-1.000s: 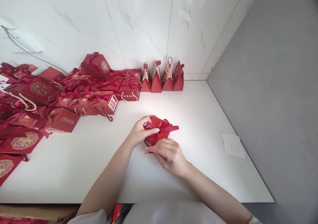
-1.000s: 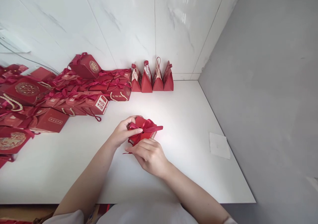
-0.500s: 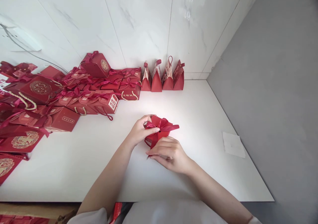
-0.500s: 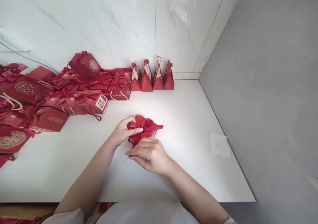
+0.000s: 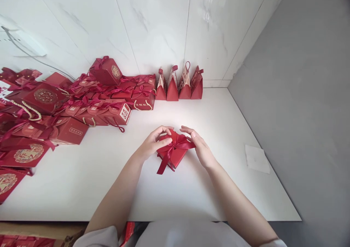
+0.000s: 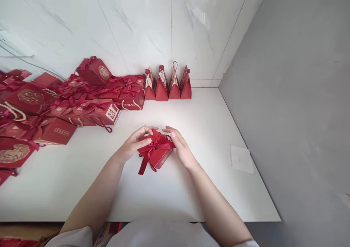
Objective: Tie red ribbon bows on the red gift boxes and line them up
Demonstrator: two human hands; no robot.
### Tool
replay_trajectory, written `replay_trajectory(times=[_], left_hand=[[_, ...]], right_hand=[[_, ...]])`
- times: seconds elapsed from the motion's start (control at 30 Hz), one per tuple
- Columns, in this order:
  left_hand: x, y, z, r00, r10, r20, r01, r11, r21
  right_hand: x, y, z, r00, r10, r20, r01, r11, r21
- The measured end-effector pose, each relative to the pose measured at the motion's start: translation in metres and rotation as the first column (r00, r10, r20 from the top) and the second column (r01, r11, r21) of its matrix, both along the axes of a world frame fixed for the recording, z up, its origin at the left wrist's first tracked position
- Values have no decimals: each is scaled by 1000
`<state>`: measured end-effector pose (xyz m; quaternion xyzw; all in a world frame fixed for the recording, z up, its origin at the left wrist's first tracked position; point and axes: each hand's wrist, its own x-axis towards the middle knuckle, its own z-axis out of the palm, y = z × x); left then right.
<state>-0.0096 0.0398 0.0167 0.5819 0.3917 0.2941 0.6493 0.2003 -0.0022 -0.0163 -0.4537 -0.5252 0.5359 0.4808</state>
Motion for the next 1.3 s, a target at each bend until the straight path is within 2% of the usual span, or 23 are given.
replay_trajectory(times=[0.07, 0.23, 0.4, 0.63, 0.93, 1.13, 1.3], left_hand=[[0, 0, 0, 998, -27, -62, 31, 998, 62], [0, 0, -1, 984, -77, -158, 110, 971, 211], [4, -2, -1, 981, -69, -180, 114, 961, 253], [8, -6, 1, 961, -30, -277, 115, 947, 298], [9, -6, -1, 943, -62, -327, 170, 934, 314], [8, -7, -1, 950, -100, -296, 198, 924, 327], [-2, -2, -2, 986, -143, -89, 158, 968, 193]], right_hand=[[-1, 3, 0, 997, 49, -56, -51, 998, -47], [0, 0, 7, 987, 108, -119, -112, 993, -23], [0, -3, 10, 983, 157, -94, -156, 988, 22], [-2, 1, 3, 975, 137, -175, -144, 989, -26], [-6, 3, -3, 954, 122, -273, -151, 985, -87], [-6, -1, -5, 965, 115, -235, -130, 990, -50], [8, -5, 0, 984, 36, -172, -51, 995, -85]])
